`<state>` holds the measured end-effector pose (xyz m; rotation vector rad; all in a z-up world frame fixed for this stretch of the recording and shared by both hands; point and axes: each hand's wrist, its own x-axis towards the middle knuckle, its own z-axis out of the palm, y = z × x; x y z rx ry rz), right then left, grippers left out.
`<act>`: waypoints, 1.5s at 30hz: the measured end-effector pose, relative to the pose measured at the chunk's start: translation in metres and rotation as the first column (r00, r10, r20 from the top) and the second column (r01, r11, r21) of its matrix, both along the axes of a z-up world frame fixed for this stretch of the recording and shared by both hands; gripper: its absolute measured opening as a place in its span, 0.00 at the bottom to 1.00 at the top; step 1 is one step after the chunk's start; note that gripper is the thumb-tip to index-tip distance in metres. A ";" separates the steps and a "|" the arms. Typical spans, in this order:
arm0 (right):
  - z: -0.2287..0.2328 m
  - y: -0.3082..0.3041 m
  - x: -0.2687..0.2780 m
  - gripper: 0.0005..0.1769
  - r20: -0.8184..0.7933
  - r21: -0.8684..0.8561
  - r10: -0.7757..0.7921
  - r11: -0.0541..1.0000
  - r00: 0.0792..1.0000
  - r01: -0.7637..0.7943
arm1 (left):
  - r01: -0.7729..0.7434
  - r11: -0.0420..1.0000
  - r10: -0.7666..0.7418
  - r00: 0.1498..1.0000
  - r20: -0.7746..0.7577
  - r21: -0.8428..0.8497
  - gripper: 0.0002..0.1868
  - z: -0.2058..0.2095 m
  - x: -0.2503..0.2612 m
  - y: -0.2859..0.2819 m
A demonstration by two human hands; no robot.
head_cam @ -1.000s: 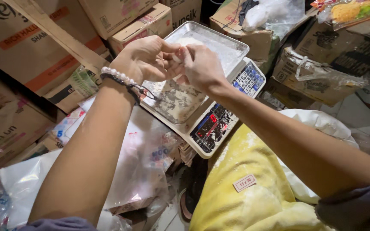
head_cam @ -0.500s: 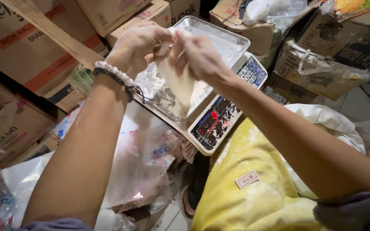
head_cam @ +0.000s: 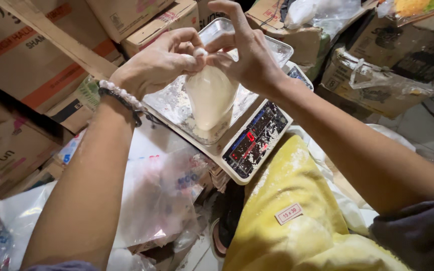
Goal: The person scoops flour from a large sack into a small plastic bag, places it on a digital scale to check the weight, and then ties the bag closed. The process is repeated for multiple bags.
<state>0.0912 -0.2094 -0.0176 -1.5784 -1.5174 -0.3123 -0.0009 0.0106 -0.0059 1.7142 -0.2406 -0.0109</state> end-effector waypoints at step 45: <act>-0.016 0.049 -0.017 0.04 -0.010 0.259 -0.527 0.819 0.850 0.511 | -0.258 0.962 0.270 0.947 0.175 -0.087 0.13 -0.036 0.020 -0.001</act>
